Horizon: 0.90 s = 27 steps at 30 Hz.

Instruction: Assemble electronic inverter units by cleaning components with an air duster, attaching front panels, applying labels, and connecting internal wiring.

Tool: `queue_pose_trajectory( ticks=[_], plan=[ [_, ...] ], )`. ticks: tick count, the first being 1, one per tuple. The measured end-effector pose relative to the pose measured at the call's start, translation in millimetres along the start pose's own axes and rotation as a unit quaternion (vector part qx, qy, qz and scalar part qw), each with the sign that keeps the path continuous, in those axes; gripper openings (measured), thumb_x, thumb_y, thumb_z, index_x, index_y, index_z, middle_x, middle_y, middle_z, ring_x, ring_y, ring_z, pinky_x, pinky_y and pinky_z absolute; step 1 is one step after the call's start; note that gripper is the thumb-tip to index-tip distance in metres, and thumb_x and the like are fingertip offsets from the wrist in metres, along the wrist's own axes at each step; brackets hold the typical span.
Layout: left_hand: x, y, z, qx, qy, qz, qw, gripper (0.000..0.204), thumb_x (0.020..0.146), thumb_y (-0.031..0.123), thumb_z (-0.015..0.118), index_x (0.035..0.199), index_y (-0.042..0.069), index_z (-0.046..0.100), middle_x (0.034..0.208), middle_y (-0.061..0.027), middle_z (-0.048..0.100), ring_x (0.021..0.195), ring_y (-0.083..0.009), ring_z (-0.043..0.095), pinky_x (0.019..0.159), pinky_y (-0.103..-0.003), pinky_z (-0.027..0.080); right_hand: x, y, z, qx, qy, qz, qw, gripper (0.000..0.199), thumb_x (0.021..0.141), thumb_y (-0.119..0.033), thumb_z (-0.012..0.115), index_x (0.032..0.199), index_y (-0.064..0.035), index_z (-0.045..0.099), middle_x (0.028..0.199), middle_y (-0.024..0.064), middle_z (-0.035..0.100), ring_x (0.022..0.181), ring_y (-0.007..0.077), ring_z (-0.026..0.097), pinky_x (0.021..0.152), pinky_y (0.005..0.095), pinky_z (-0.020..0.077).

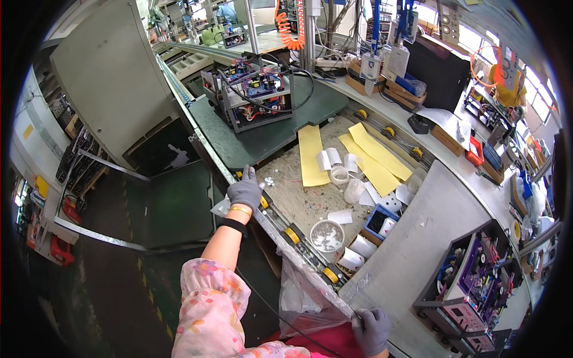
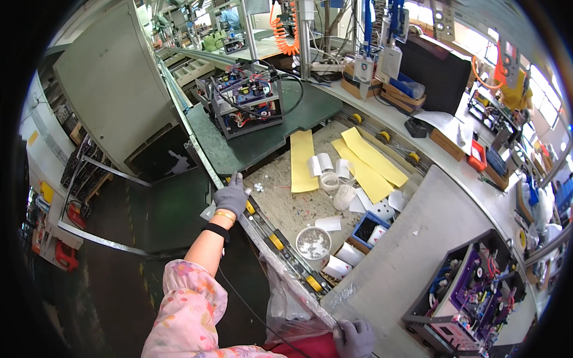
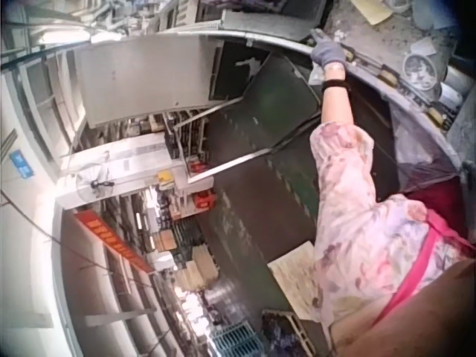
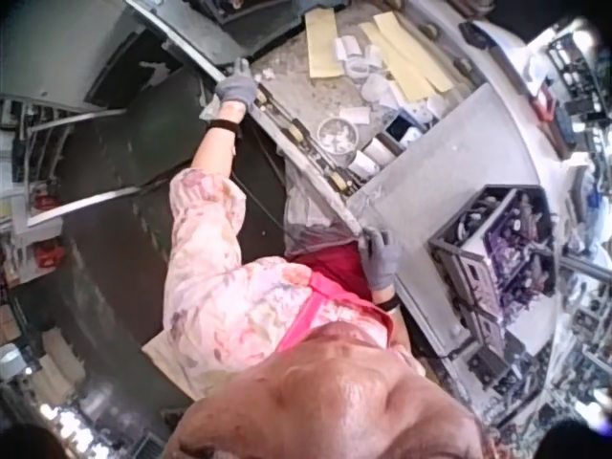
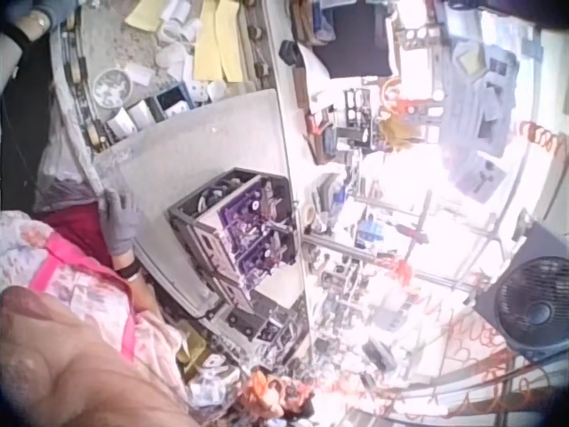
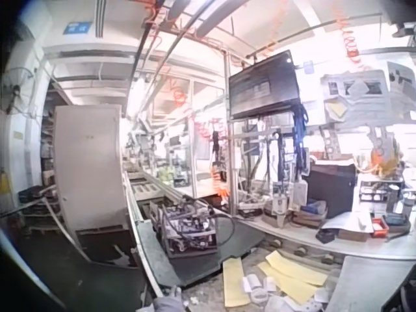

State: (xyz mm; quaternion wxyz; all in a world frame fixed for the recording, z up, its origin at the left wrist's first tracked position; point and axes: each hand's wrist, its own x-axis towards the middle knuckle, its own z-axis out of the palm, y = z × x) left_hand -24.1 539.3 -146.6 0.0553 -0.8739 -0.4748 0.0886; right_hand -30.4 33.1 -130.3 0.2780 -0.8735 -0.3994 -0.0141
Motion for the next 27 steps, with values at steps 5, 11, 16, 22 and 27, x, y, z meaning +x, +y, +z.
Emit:
queue_pose_trajectory(
  ticks=[5, 11, 16, 22, 27],
  plan=[
    [35, -14, -1, -0.04, -0.045, -0.057, 0.997, 0.071, 0.097, 0.053, 0.035, 0.155, 0.019, 0.016, 0.163, 0.0056, 0.006, 0.115, -0.0217, 0.062, 0.085, -0.047, 0.049, 1, 1, -3, 0.015, 0.008, -0.019, 1.0, 0.017, 0.084, -0.022, 0.067, 0.099, -0.0139, 0.064, 0.088, 0.0132, 0.06, 0.077, 0.0343, 0.059, 0.064, 0.0447, 0.0471],
    [58, -41, 13, -0.118, 0.046, -0.123, 0.984, 0.073, 0.096, 0.058, 0.035, 0.152, 0.013, 0.024, 0.16, -0.0054, 0.021, 0.117, -0.0286, 0.061, 0.087, -0.044, 0.052, 4, -3, -2, 0.015, -0.017, 0.025, 0.999, 0.018, 0.084, -0.026, 0.067, 0.095, -0.0132, 0.062, 0.088, 0.0133, 0.059, 0.079, 0.0345, 0.058, 0.068, 0.0459, 0.0465],
    [39, -41, 31, -0.139, 0.076, -0.105, 0.982, 0.067, 0.097, 0.054, 0.036, 0.149, 0.012, 0.032, 0.16, -0.0054, 0.02, 0.107, -0.0325, 0.065, 0.086, -0.046, 0.052, 5, -7, 0, -0.021, 0.016, 0.015, 1.0, 0.016, 0.076, -0.023, 0.072, 0.086, -0.0144, 0.063, 0.076, 0.009, 0.056, 0.074, 0.03, 0.057, 0.064, 0.0426, 0.0441],
    [0, -24, 31, -0.108, 0.105, 0.029, 0.988, 0.061, 0.097, 0.048, 0.041, 0.141, 0.006, 0.043, 0.149, -0.0188, 0.038, 0.107, -0.0374, 0.063, 0.088, -0.048, 0.05, -5, 4, 0, 0.002, 0.048, -0.019, 0.999, 0.013, 0.08, -0.024, 0.069, 0.088, -0.0151, 0.065, 0.079, 0.0076, 0.058, 0.073, 0.0293, 0.057, 0.068, 0.0404, 0.045],
    [-81, 19, -14, -0.259, 0.086, 0.169, 0.947, 0.046, 0.096, 0.043, 0.05, 0.114, 0.002, 0.062, 0.099, -0.0191, 0.068, 0.089, -0.036, 0.066, 0.077, -0.043, 0.052, -45, 11, -23, 0.204, 0.133, 0.032, 0.969, 0.013, 0.077, -0.018, 0.072, 0.087, -0.0113, 0.066, 0.075, 0.0085, 0.059, 0.069, 0.0289, 0.057, 0.063, 0.039, 0.0445]
  ],
)
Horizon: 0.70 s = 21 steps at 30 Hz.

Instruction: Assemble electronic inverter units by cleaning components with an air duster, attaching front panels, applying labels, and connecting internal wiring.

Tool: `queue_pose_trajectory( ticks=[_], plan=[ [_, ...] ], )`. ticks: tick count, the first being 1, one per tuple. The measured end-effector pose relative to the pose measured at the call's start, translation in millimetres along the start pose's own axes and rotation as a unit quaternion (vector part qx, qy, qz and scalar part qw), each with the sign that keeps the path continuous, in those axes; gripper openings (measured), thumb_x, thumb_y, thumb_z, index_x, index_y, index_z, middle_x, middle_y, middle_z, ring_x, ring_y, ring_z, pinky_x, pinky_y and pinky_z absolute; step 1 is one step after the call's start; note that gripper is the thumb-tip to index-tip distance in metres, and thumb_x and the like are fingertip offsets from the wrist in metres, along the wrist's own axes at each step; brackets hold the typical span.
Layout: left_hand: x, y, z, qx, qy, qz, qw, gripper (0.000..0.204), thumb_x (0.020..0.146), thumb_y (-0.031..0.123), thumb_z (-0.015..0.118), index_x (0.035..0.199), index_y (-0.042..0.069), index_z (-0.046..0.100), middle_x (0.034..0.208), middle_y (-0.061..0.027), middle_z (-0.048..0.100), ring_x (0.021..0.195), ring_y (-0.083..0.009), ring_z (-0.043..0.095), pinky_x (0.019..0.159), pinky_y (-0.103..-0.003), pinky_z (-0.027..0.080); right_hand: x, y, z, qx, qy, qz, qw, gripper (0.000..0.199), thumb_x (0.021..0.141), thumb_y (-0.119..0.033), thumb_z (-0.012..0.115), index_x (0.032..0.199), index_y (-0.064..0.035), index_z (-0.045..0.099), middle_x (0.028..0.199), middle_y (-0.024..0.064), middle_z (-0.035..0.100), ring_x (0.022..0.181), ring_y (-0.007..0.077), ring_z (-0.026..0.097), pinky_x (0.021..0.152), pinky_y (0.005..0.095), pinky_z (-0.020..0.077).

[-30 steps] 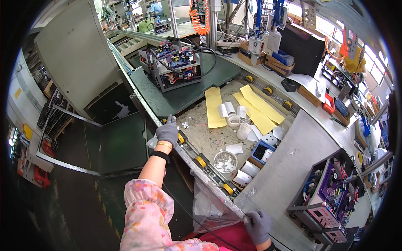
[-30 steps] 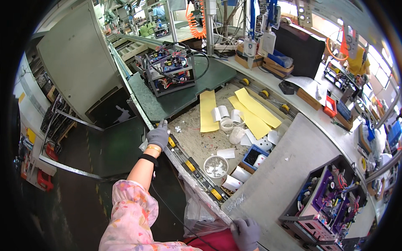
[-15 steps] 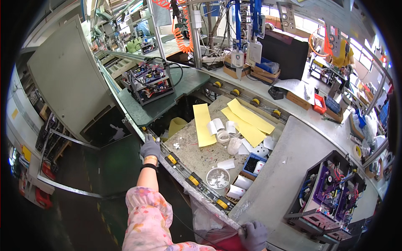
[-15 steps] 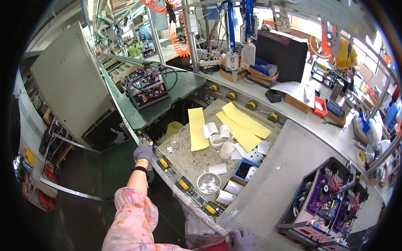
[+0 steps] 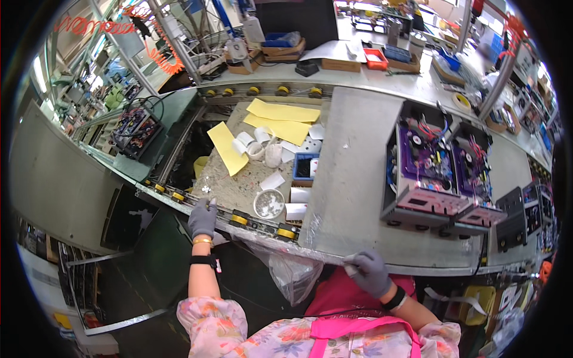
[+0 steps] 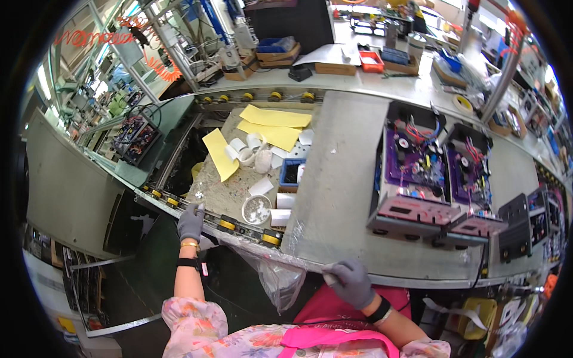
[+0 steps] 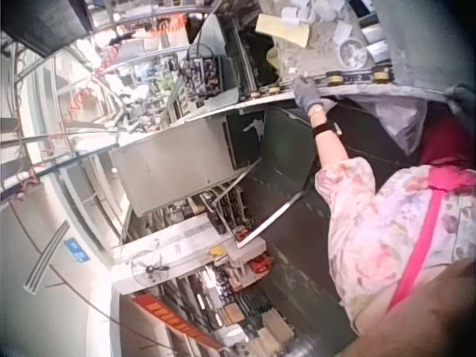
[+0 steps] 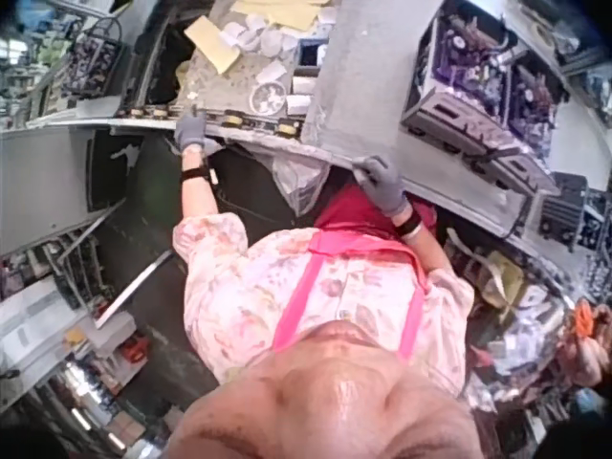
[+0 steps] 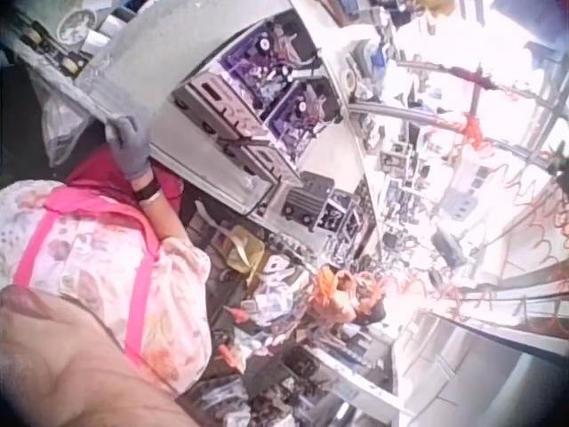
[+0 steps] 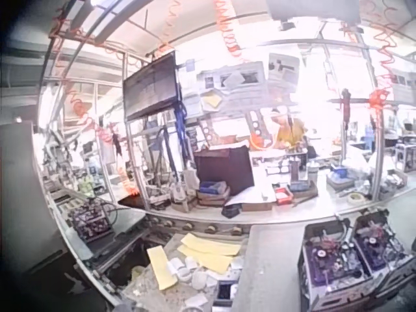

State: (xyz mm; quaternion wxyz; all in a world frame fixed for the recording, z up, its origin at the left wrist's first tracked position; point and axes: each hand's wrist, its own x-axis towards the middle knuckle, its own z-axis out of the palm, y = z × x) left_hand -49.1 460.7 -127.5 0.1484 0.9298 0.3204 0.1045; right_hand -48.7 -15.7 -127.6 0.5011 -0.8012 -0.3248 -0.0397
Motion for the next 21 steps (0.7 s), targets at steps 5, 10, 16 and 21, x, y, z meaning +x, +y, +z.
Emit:
queue_pose_trajectory(
  ticks=[5, 10, 16, 21],
  plan=[
    [-66, 89, -13, -0.534, -0.199, 0.013, 0.822, 0.027, 0.094, 0.025, 0.061, 0.097, -0.001, 0.069, 0.065, -0.0009, 0.06, 0.054, -0.0052, 0.053, 0.05, -0.021, 0.042, -52, -9, -74, -0.079, 0.035, 0.064, 0.994, 0.01, 0.076, -0.011, 0.071, 0.083, -0.0073, 0.066, 0.072, 0.0104, 0.057, 0.066, 0.0301, 0.055, 0.06, 0.039, 0.0424],
    [-155, 105, 25, -0.749, -0.396, -0.103, 0.52, 0.03, 0.097, 0.025, 0.053, 0.095, 0.0, 0.068, 0.058, -0.0022, 0.056, 0.042, -0.0088, 0.045, 0.041, -0.021, 0.036, -122, -12, -135, -0.126, 0.204, 0.171, 0.956, 0.009, 0.08, -0.001, 0.06, 0.087, -0.0015, 0.066, 0.078, 0.0077, 0.062, 0.067, 0.0191, 0.057, 0.062, 0.03, 0.0437],
    [-196, 64, 121, -0.844, -0.332, -0.202, 0.371, 0.019, 0.094, 0.022, 0.05, 0.081, 0.011, 0.058, 0.069, -0.0014, 0.057, 0.072, -0.0142, 0.056, 0.079, -0.038, 0.05, -234, -12, -198, -0.018, 0.466, 0.336, 0.818, 0.012, 0.091, -0.008, 0.063, 0.1, -0.0014, 0.068, 0.083, -0.0009, 0.063, 0.072, 0.0052, 0.056, 0.063, 0.0204, 0.044],
    [-167, -42, 231, -0.753, -0.39, -0.188, 0.495, 0.032, 0.093, 0.031, 0.045, 0.112, 0.01, 0.059, 0.107, -0.0093, 0.062, 0.101, -0.0233, 0.058, 0.09, -0.038, 0.046, -295, 4, -262, -0.103, 0.631, 0.264, 0.723, 0.011, 0.093, -0.009, 0.062, 0.101, -0.0022, 0.066, 0.08, -0.001, 0.062, 0.069, 0.0054, 0.054, 0.062, 0.0221, 0.0452]
  ],
)
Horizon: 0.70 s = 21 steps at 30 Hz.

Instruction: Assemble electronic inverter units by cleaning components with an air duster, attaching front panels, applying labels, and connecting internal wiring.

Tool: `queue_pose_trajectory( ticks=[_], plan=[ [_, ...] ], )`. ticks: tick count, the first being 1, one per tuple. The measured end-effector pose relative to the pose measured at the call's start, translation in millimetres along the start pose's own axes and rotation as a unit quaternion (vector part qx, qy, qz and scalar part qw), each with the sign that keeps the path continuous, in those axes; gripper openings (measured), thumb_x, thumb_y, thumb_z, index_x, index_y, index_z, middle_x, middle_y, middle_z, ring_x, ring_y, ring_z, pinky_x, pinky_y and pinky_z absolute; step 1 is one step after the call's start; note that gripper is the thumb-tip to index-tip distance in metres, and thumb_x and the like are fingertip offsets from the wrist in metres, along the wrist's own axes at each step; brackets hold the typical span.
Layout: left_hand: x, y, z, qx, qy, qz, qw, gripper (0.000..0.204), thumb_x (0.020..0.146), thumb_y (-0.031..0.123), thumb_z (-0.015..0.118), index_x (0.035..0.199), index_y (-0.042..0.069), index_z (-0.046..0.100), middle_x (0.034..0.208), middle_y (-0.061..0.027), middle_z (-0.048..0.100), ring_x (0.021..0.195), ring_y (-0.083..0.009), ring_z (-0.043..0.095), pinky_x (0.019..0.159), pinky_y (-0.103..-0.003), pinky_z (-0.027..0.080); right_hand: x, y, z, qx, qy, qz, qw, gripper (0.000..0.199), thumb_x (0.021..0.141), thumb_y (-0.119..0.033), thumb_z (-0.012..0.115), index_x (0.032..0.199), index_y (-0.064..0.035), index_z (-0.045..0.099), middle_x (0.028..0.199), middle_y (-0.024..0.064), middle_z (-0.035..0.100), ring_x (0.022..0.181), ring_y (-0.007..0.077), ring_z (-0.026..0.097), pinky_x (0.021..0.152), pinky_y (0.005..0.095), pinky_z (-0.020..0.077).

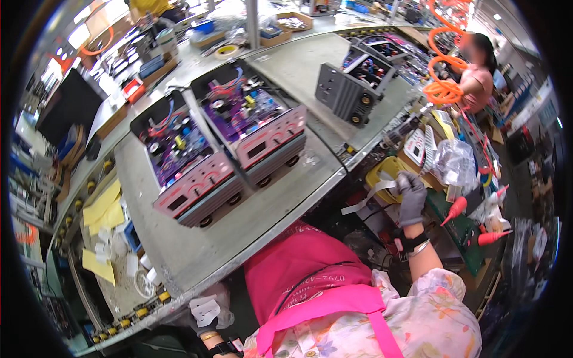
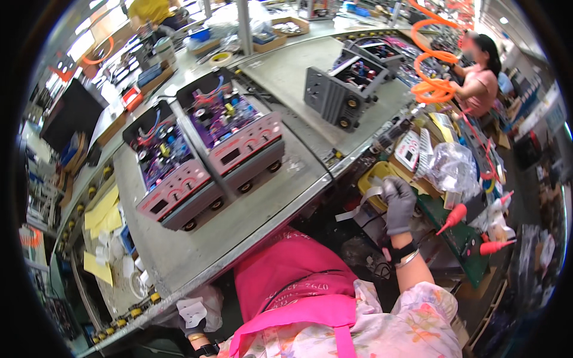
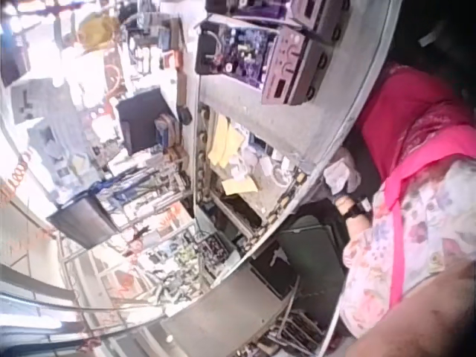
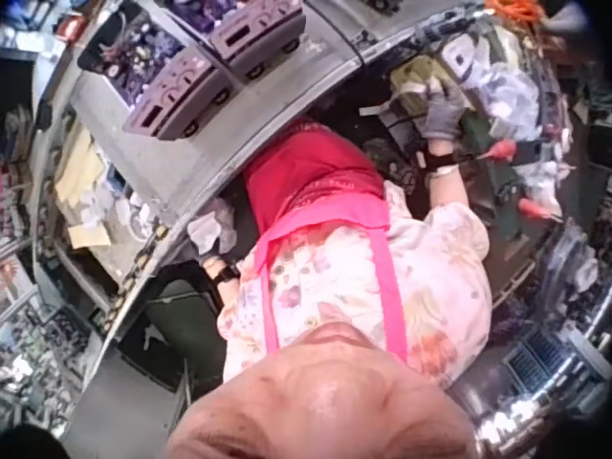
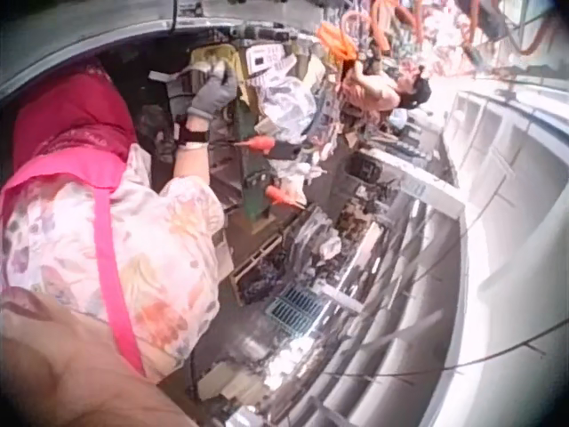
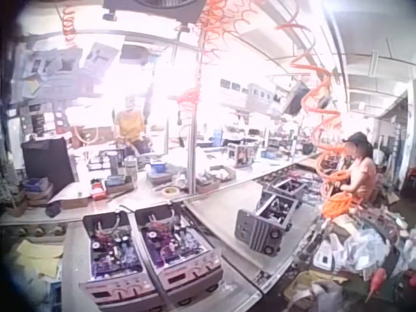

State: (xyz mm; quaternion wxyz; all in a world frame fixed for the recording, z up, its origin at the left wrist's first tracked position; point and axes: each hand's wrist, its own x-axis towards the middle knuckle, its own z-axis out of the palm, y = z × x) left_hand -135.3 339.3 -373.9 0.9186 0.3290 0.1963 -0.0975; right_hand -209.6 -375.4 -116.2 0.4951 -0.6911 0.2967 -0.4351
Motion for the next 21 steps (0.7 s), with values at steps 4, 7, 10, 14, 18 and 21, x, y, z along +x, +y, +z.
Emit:
queue_pose_trajectory(
  ticks=[4, 7, 10, 14, 18, 21],
  plan=[
    [8, -10, -50, 0.207, 0.153, 0.077, 0.963, 0.048, 0.093, 0.039, 0.044, 0.13, 0.01, 0.055, 0.129, -0.0147, 0.058, 0.117, -0.0275, 0.055, 0.102, -0.04, 0.042, 68, 7, -51, 0.001, 0.191, -0.116, 0.975, 0.014, 0.095, -0.015, 0.062, 0.097, -0.0023, 0.066, 0.075, -0.0031, 0.058, 0.064, 0.005, 0.049, 0.059, 0.0216, 0.0421],
    [-10, -15, -8, 0.333, 0.281, 0.214, 0.874, 0.05, 0.094, 0.04, 0.044, 0.134, 0.01, 0.051, 0.135, -0.0149, 0.053, 0.122, -0.0263, 0.052, 0.104, -0.039, 0.041, 109, 22, -104, 0.061, 0.329, -0.207, 0.919, 0.014, 0.096, -0.016, 0.061, 0.097, -0.0026, 0.066, 0.076, -0.002, 0.057, 0.066, 0.0064, 0.048, 0.06, 0.0214, 0.0408],
    [-29, -16, 63, 0.468, 0.35, 0.359, 0.728, 0.053, 0.096, 0.04, 0.045, 0.139, 0.009, 0.047, 0.141, -0.0151, 0.048, 0.126, -0.025, 0.048, 0.105, -0.038, 0.039, 126, 62, -172, -0.031, 0.433, -0.179, 0.883, 0.016, 0.094, -0.014, 0.06, 0.102, -0.0024, 0.067, 0.088, 0.0021, 0.065, 0.076, 0.0118, 0.055, 0.068, 0.0257, 0.0454],
    [-34, 8, 117, 0.524, 0.349, 0.49, 0.602, 0.057, 0.097, 0.041, 0.046, 0.145, 0.009, 0.042, 0.148, -0.0153, 0.041, 0.132, -0.0234, 0.043, 0.106, -0.037, 0.037, 165, 125, -226, -0.179, 0.199, 0.068, 0.961, 0.024, 0.091, -0.013, 0.057, 0.109, -0.0013, 0.068, 0.103, 0.011, 0.071, 0.088, 0.0239, 0.065, 0.078, 0.0344, 0.0503],
    [-16, 19, 89, 0.219, 0.33, 0.396, 0.828, 0.061, 0.098, 0.039, 0.046, 0.15, 0.01, 0.033, 0.146, -0.0127, 0.042, 0.129, -0.0268, 0.045, 0.11, -0.041, 0.033, 197, 144, -245, -0.61, -0.055, 0.057, 0.788, 0.029, 0.085, -0.018, 0.06, 0.11, -0.0038, 0.066, 0.1, 0.0259, 0.067, 0.092, 0.0389, 0.066, 0.077, 0.042, 0.0512],
    [-11, 19, 32, 0.226, 0.336, 0.292, 0.866, 0.05, 0.092, 0.032, 0.051, 0.136, 0.011, 0.042, 0.13, -0.0113, 0.049, 0.115, -0.0266, 0.051, 0.099, -0.041, 0.039, 215, 152, -234, -0.609, -0.045, -0.014, 0.792, 0.034, 0.084, -0.019, 0.061, 0.114, -0.0058, 0.063, 0.1, 0.0268, 0.066, 0.092, 0.0396, 0.066, 0.077, 0.0435, 0.0511]
  ],
)
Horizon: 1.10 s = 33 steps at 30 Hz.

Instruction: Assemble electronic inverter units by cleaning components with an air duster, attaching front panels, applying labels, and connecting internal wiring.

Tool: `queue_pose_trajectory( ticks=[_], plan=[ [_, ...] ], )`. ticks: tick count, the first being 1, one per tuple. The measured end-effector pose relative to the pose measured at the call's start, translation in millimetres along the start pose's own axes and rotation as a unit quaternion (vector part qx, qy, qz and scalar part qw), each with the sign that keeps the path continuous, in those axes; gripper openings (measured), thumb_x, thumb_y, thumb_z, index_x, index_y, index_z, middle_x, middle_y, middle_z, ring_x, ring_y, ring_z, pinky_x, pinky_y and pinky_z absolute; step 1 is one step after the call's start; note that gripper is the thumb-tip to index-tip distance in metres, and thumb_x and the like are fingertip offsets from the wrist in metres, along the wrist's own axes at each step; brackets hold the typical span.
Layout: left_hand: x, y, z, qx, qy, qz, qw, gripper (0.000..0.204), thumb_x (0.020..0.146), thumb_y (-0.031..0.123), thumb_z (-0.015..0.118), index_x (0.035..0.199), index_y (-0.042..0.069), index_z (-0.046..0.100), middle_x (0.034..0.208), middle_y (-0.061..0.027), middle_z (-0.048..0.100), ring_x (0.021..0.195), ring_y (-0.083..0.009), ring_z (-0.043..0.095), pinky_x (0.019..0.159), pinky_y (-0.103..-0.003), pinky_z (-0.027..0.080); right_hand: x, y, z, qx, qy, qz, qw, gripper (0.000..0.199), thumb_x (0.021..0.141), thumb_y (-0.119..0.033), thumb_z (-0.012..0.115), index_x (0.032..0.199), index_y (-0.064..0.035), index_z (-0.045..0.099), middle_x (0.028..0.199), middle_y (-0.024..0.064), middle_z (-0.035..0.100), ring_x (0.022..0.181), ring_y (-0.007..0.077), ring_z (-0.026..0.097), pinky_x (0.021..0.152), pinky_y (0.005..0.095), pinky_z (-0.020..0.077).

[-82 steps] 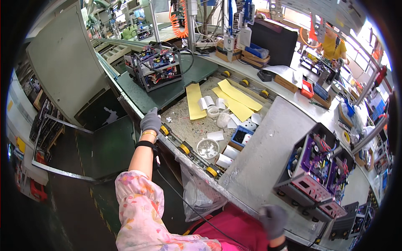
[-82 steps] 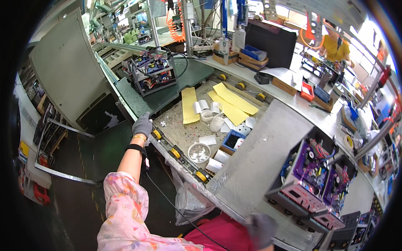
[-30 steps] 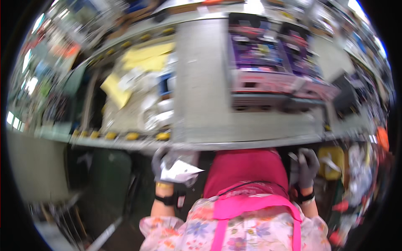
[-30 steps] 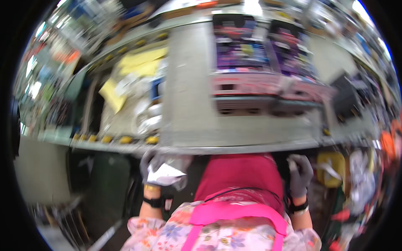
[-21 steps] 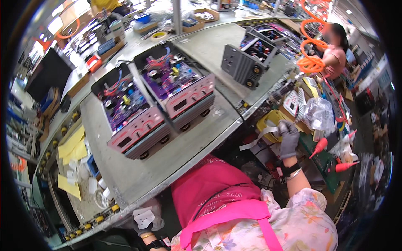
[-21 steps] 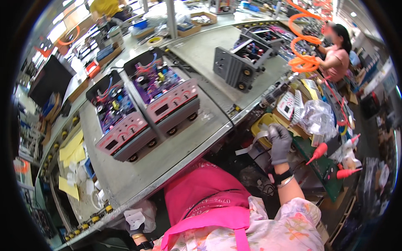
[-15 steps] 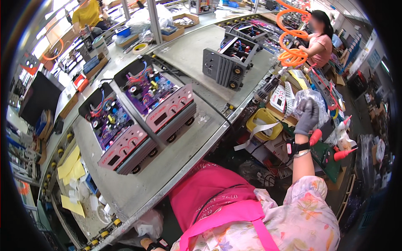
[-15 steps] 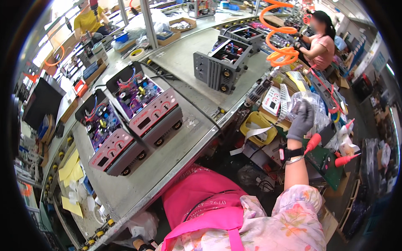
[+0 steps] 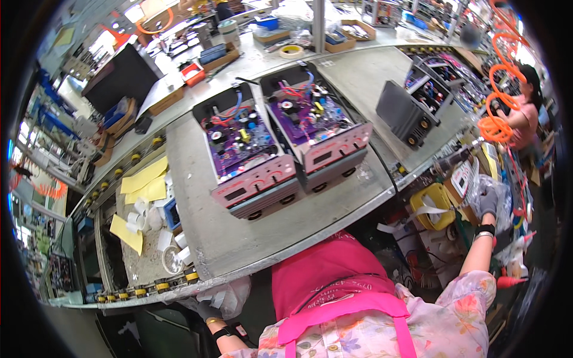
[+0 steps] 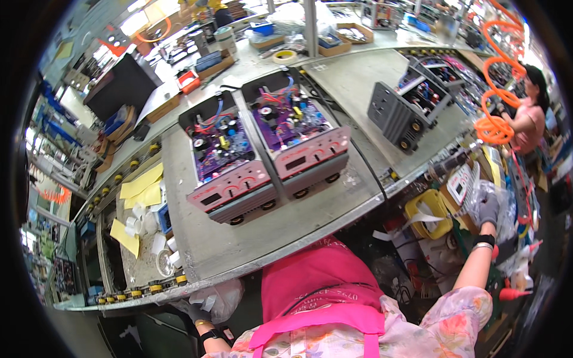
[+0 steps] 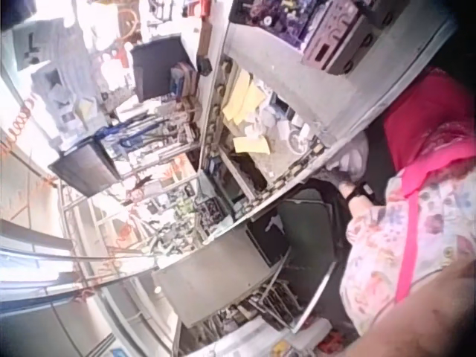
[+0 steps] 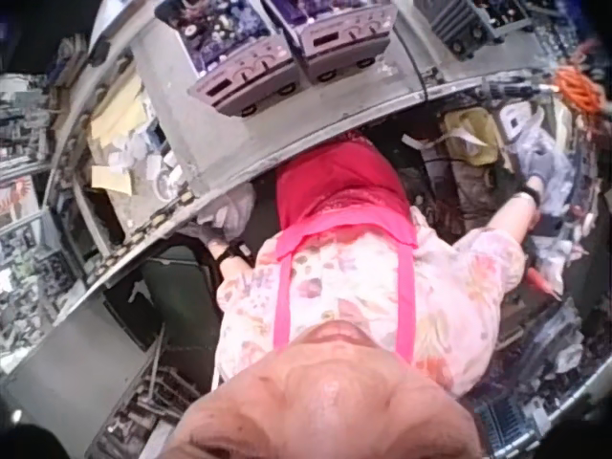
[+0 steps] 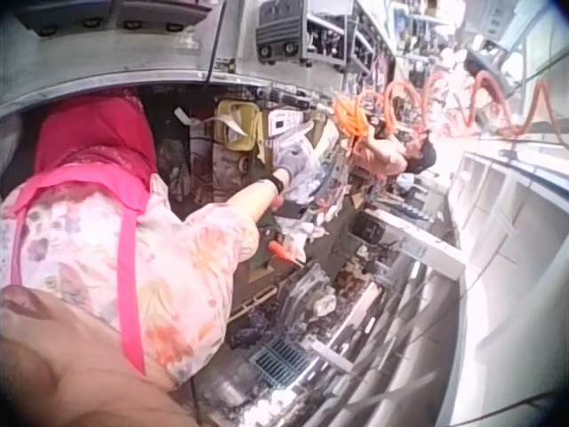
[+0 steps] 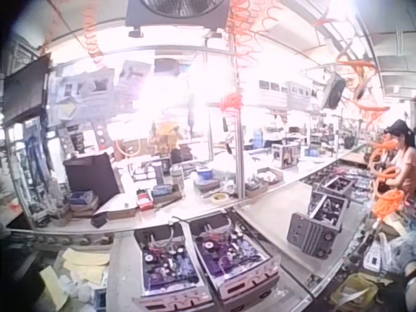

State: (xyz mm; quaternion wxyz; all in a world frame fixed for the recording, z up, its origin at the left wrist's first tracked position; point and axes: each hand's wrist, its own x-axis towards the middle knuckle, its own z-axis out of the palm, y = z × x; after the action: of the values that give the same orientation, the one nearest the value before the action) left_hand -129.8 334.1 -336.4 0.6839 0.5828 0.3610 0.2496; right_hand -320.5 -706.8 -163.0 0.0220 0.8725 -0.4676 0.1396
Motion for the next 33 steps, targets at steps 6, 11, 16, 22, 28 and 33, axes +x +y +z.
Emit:
queue_pose_trajectory(
  ticks=[6, 11, 16, 22, 28, 33],
  plan=[
    [38, -26, -56, 0.146, -0.163, -0.113, 0.969, 0.029, 0.082, 0.019, 0.061, 0.109, 0.011, 0.061, 0.099, -0.0085, 0.065, 0.087, -0.0261, 0.063, 0.078, -0.042, 0.051, 10, -16, 13, -0.026, 0.005, 0.012, 1.0, 0.037, 0.082, -0.018, 0.062, 0.117, -0.0052, 0.061, 0.095, 0.0198, 0.069, 0.086, 0.0377, 0.066, 0.075, 0.0438, 0.0507],
    [10, 23, -22, 0.082, -0.051, -0.17, 0.981, 0.029, 0.081, 0.008, 0.062, 0.111, 0.008, 0.059, 0.095, -0.0071, 0.063, 0.074, -0.0248, 0.065, 0.056, -0.041, 0.054, 20, -29, 8, -0.013, 0.0, 0.012, 1.0, 0.036, 0.082, -0.016, 0.062, 0.116, -0.0052, 0.061, 0.095, 0.0189, 0.068, 0.086, 0.0364, 0.066, 0.075, 0.0429, 0.0505],
    [-25, 62, 2, 0.126, -0.022, -0.171, 0.977, 0.041, 0.082, 0.006, 0.058, 0.123, 0.007, 0.052, 0.104, -0.0086, 0.062, 0.077, -0.0226, 0.064, 0.052, -0.035, 0.054, 26, -37, 10, 0.001, -0.001, 0.006, 1.0, 0.035, 0.081, -0.015, 0.062, 0.114, -0.0052, 0.062, 0.094, 0.018, 0.068, 0.085, 0.035, 0.065, 0.075, 0.042, 0.0504],
    [-47, 83, 5, 0.211, -0.113, -0.068, 0.969, 0.028, 0.082, 0.007, 0.061, 0.11, 0.003, 0.061, 0.1, -0.0081, 0.063, 0.08, -0.0204, 0.064, 0.058, -0.034, 0.055, 28, -44, 11, 0.003, -0.004, 0.011, 1.0, 0.034, 0.08, -0.014, 0.063, 0.113, -0.0052, 0.062, 0.094, 0.0169, 0.068, 0.085, 0.0334, 0.065, 0.075, 0.0409, 0.0501],
    [-74, 133, 32, 0.398, -0.152, 0.025, 0.904, 0.02, 0.085, 0.019, 0.063, 0.096, 0.002, 0.066, 0.083, -0.0122, 0.069, 0.079, -0.023, 0.068, 0.069, -0.035, 0.052, 35, -49, 4, 0.014, 0.001, 0.008, 1.0, 0.033, 0.079, -0.013, 0.063, 0.111, -0.0051, 0.063, 0.094, 0.0158, 0.067, 0.085, 0.0318, 0.064, 0.075, 0.0397, 0.0499],
    [-100, 180, 56, 0.555, -0.09, 0.176, 0.808, 0.024, 0.085, 0.032, 0.067, 0.096, 0.01, 0.068, 0.087, -0.0188, 0.068, 0.082, -0.0361, 0.066, 0.073, -0.043, 0.052, 35, -51, -1, 0.019, 0.002, 0.009, 1.0, 0.032, 0.079, -0.012, 0.063, 0.11, -0.0051, 0.063, 0.093, 0.0149, 0.067, 0.085, 0.0304, 0.064, 0.075, 0.0388, 0.0497]
  ],
)
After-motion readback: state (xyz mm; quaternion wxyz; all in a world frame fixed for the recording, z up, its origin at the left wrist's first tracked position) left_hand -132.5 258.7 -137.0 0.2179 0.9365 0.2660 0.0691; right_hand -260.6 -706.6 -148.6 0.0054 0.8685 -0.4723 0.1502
